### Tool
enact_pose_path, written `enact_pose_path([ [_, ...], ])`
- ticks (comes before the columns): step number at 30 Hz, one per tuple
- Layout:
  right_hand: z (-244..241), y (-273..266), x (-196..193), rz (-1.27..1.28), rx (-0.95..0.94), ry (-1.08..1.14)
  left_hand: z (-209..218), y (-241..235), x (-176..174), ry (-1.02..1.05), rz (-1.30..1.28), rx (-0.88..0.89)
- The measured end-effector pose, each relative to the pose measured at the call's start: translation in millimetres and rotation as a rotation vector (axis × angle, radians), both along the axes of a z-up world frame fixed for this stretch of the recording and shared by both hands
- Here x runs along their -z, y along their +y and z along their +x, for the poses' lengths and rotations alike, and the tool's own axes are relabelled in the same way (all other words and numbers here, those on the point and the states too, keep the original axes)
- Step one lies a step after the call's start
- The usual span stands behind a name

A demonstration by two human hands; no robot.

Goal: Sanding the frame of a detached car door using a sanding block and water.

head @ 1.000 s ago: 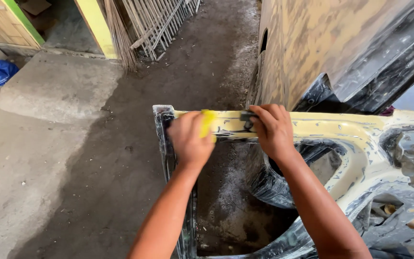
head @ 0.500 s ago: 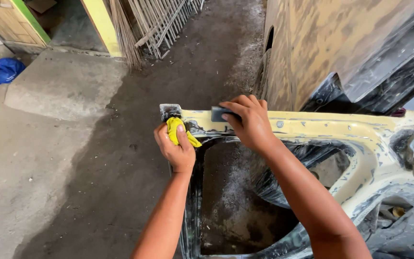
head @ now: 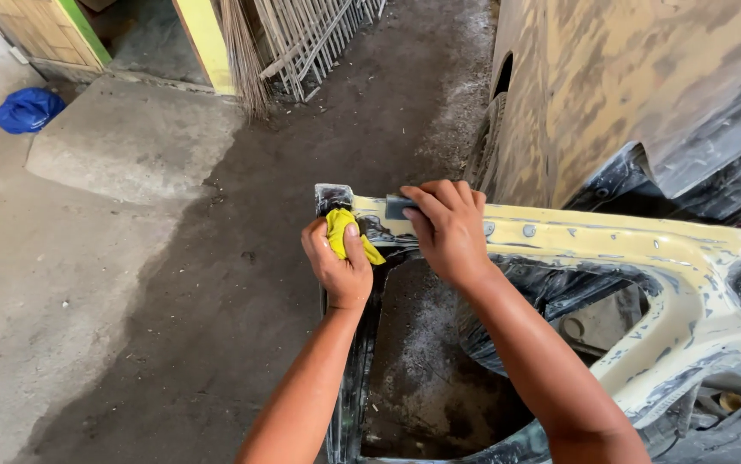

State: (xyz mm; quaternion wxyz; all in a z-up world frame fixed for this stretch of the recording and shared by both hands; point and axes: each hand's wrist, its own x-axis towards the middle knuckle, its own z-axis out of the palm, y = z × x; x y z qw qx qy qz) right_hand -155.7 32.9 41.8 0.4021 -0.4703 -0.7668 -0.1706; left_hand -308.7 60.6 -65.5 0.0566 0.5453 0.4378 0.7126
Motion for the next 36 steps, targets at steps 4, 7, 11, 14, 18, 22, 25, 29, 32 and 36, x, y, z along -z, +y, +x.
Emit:
enact_pose_path([
  [4,-35,19,-7,0.02,-0.045,0.034,1,3,4,0.001,0.017,-0.017],
  [7,-46,22,-9,-0.023,-0.09,-0.041,-1,1,4,-0.006,0.005,0.005],
  [11,-18,7,-1,-0.058,-0.021,-0.002,-1,0,5,-0.009,0.012,0.022],
  [14,-23,11,1,-0.03,-0.002,0.031,-2,2,5,0.006,0.023,0.025],
  [18,-59,23,-9,-0.013,-0.06,0.023,-5,1,7,0.029,-0.023,0.057],
  [22,-51,11,-7,-0.086,-0.034,0.039,-5,-1,5,0.024,-0.016,0.065],
  [25,-45,12,0,-0.081,-0.012,0.08,-4,2,5,0.017,-0.019,0.043],
  [29,-62,16,-4,-0.069,-0.043,0.113,-4,-1,9,0.035,0.003,0.036],
  [32,-59,14,-5,-0.066,-0.054,0.123,-5,3,4,0.033,0.017,0.032],
  [36,-52,12,0,-0.106,-0.001,0.159,-5,0,3,0.037,-0.021,0.041],
])
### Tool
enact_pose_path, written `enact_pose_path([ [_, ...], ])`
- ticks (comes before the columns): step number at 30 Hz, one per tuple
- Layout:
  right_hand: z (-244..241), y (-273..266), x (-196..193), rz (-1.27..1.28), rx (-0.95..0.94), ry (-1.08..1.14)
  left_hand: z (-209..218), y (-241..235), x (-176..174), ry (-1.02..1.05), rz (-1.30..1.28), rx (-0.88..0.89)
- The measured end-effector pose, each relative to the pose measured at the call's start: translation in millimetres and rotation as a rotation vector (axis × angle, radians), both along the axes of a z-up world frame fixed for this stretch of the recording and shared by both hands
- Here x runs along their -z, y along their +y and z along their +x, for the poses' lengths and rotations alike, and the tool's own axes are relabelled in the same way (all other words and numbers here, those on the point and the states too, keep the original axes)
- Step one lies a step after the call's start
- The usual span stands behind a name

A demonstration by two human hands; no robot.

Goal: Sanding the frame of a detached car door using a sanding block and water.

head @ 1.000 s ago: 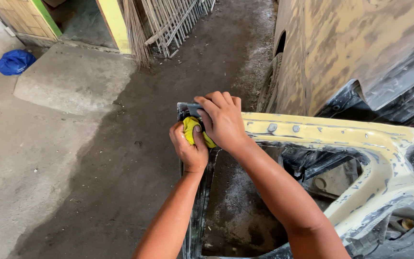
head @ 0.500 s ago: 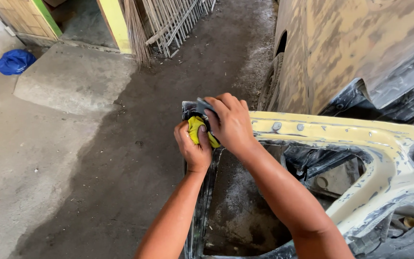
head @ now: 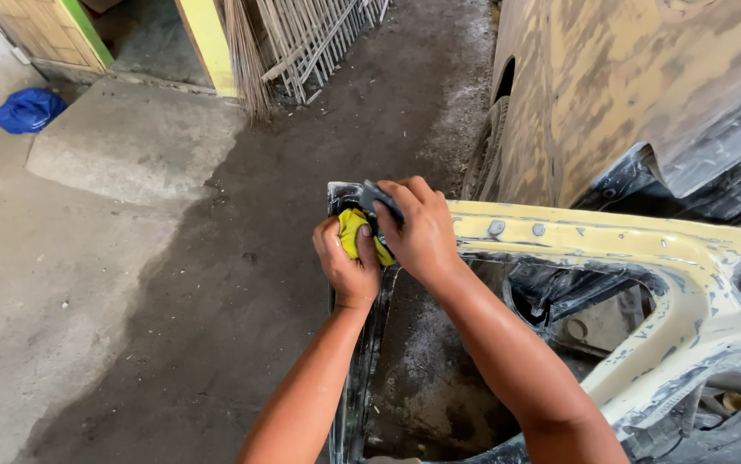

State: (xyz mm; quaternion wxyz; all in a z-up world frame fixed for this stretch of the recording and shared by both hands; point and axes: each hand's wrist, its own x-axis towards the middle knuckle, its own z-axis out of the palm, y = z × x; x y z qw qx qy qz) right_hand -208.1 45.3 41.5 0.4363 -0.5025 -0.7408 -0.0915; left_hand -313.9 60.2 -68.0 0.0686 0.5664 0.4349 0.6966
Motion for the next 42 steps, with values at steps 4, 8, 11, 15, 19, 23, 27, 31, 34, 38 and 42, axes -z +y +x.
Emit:
enact_pose_path([
  [4,-6,10,-10,0.049,-0.061,-0.017,1,4,0,-0.002,0.028,-0.005],
  [8,34,-9,1,0.064,-0.052,-0.092,-3,-1,0,0.02,0.029,-0.006],
  [11,58,-17,7,0.091,0.012,-0.142,-2,-4,0,0.028,0.022,-0.003],
  [15,33,1,-6,0.133,-0.013,-0.136,1,-1,-6,0.013,0.035,-0.014],
  [19,19,8,-6,0.079,-0.115,-0.148,4,2,-8,-0.048,0.041,0.008],
  [23,61,-12,3,0.063,0.027,-0.193,3,2,-11,-0.006,0.075,-0.003],
  [27,70,-13,1,0.071,0.075,-0.19,4,4,-10,0.003,0.07,-0.031],
  [31,23,5,-3,0.105,-0.036,-0.142,4,2,-11,0.0,0.076,-0.04],
  [34,22,1,-7,0.084,-0.069,-0.162,6,5,-8,-0.028,0.082,-0.034],
  [38,68,-13,7,0.084,0.03,-0.196,6,7,-9,-0.022,0.103,-0.029],
  [42,81,-16,7,0.075,0.088,-0.182,7,6,-8,-0.013,0.097,-0.02],
])
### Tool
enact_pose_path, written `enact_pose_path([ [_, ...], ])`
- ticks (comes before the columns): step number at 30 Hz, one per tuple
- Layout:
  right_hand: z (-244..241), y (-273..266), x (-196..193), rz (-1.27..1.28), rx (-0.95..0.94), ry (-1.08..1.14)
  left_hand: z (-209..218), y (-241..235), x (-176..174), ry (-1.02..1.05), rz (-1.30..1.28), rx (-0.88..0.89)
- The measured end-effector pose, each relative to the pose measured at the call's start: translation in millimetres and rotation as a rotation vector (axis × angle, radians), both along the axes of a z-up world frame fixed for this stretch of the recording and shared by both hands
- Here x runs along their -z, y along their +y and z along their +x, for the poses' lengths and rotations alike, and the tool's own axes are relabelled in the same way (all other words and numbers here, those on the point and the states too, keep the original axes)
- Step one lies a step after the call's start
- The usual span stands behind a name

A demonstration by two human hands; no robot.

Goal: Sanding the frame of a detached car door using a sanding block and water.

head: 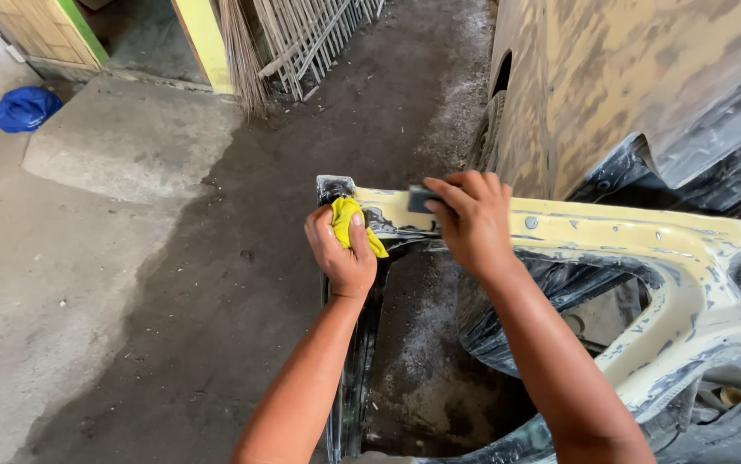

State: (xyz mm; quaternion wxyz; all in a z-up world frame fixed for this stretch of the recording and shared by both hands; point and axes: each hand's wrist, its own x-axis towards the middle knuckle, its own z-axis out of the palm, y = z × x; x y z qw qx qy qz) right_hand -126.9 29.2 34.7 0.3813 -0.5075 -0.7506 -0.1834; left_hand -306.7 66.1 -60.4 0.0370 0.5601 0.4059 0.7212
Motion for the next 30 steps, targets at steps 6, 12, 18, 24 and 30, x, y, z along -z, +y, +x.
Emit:
enact_pose_path([
  [6,-63,16,-9,0.009,-0.127,-0.027,-2,0,2,0.006,-0.014,0.012],
  [12,-5,-2,-2,0.038,-0.022,-0.052,0,0,1,-0.013,-0.017,0.012],
  [18,-49,21,-12,0.038,-0.161,0.072,-2,3,4,-0.003,0.0,0.01],
  [24,-17,8,-14,-0.024,-0.11,0.001,-4,0,5,0.013,-0.001,0.017],
  [30,-1,6,-4,-0.014,-0.032,0.027,-1,-1,4,0.007,0.007,-0.011],
])
